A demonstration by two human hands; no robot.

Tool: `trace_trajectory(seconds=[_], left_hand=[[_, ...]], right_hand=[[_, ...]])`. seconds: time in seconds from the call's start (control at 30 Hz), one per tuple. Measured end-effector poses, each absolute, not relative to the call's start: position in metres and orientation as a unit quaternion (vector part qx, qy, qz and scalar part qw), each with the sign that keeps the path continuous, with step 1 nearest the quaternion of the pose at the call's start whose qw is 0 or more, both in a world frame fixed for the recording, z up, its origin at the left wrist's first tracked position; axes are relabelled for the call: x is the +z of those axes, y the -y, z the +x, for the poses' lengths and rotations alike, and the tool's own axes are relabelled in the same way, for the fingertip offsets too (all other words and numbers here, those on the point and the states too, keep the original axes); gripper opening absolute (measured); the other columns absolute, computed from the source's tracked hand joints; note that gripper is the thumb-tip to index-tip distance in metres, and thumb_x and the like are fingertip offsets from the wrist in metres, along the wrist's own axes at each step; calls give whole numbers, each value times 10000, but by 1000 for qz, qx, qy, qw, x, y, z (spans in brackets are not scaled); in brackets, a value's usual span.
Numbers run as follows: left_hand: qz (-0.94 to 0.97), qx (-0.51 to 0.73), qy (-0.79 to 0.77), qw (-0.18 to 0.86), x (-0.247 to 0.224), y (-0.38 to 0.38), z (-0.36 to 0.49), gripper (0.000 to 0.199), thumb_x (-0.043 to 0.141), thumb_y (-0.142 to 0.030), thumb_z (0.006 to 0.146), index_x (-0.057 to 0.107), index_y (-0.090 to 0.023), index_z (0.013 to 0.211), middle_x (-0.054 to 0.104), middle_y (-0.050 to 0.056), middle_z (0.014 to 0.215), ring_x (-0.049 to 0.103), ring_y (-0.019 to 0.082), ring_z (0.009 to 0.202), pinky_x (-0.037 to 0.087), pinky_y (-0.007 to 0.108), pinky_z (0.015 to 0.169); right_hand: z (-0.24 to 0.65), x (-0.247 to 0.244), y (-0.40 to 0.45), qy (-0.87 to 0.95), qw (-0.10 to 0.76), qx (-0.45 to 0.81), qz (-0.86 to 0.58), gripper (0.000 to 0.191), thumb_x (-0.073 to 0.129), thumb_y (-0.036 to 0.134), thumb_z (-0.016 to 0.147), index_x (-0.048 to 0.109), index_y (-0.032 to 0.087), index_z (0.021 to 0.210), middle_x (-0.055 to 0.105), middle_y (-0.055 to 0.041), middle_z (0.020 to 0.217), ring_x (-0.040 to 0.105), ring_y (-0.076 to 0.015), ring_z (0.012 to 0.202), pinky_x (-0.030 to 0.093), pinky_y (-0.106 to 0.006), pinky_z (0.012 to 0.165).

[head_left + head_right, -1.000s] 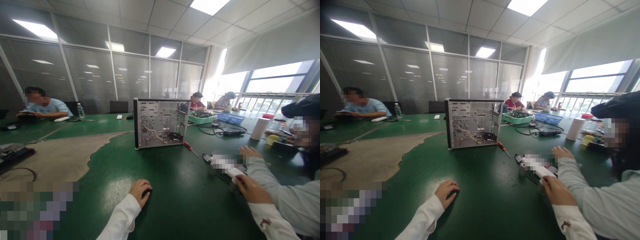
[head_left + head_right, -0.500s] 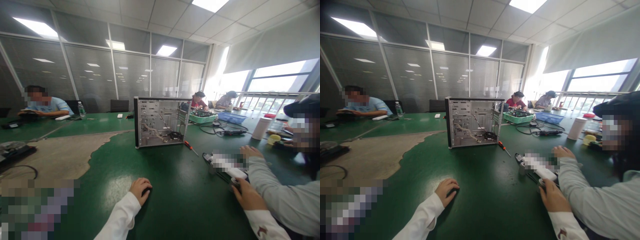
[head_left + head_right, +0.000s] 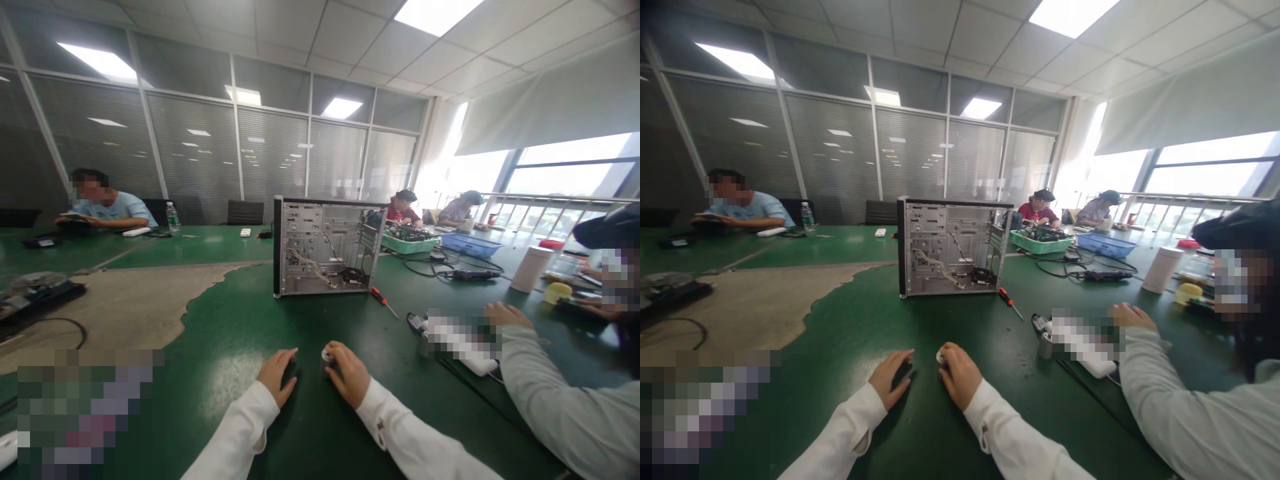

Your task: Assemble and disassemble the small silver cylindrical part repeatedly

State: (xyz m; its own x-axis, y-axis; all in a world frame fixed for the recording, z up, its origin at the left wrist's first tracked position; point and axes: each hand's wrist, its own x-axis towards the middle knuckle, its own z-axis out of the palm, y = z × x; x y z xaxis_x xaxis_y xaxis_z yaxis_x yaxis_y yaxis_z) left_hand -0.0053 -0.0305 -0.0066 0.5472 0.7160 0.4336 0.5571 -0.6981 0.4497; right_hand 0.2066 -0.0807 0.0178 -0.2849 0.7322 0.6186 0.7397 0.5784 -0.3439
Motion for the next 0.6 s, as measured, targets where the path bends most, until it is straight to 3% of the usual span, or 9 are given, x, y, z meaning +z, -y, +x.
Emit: trace_trajectory(seconds=[0.13, 0.3, 0.47, 0.6], left_hand=[[837, 376, -375, 131, -13, 27, -4, 664, 488, -157, 630, 190, -162, 1224, 419, 120, 1135, 433, 220, 1037, 348, 400, 883], [817, 391, -416, 79, -14, 29, -6, 717, 504, -172, 633, 141, -161, 1251, 365, 142, 1201, 366, 257, 1107, 336, 424, 891], [815, 369, -446, 19, -5, 31, -7, 616, 482, -227, 687, 211, -169, 1238, 417, 125, 1180, 394, 246, 1085, 363, 400, 865], [814, 365, -450, -20, 6, 31, -5, 458, 450, -244, 724, 341, -157, 1160, 462, 121, 1119, 422, 231, 1047, 365, 379, 859]], right_hand=[[151, 14, 52, 821, 404, 47, -401, 462, 405, 74, 689, 349, 201, 1130, 433, -91, 1132, 409, -187, 1061, 379, -363, 886], [142, -3, 33, 820, 404, 86, -396, 724, 451, 66, 623, 144, 192, 1266, 313, -101, 1260, 296, -235, 1155, 308, -439, 935], [153, -11, 25, 776, 415, 189, -436, 732, 446, 35, 566, 193, 204, 1232, 496, -77, 1052, 494, -206, 949, 426, -384, 810], [153, -8, 21, 764, 417, 220, -441, 683, 447, 33, 554, 254, 216, 1183, 526, -45, 977, 518, -180, 877, 439, -343, 770]])
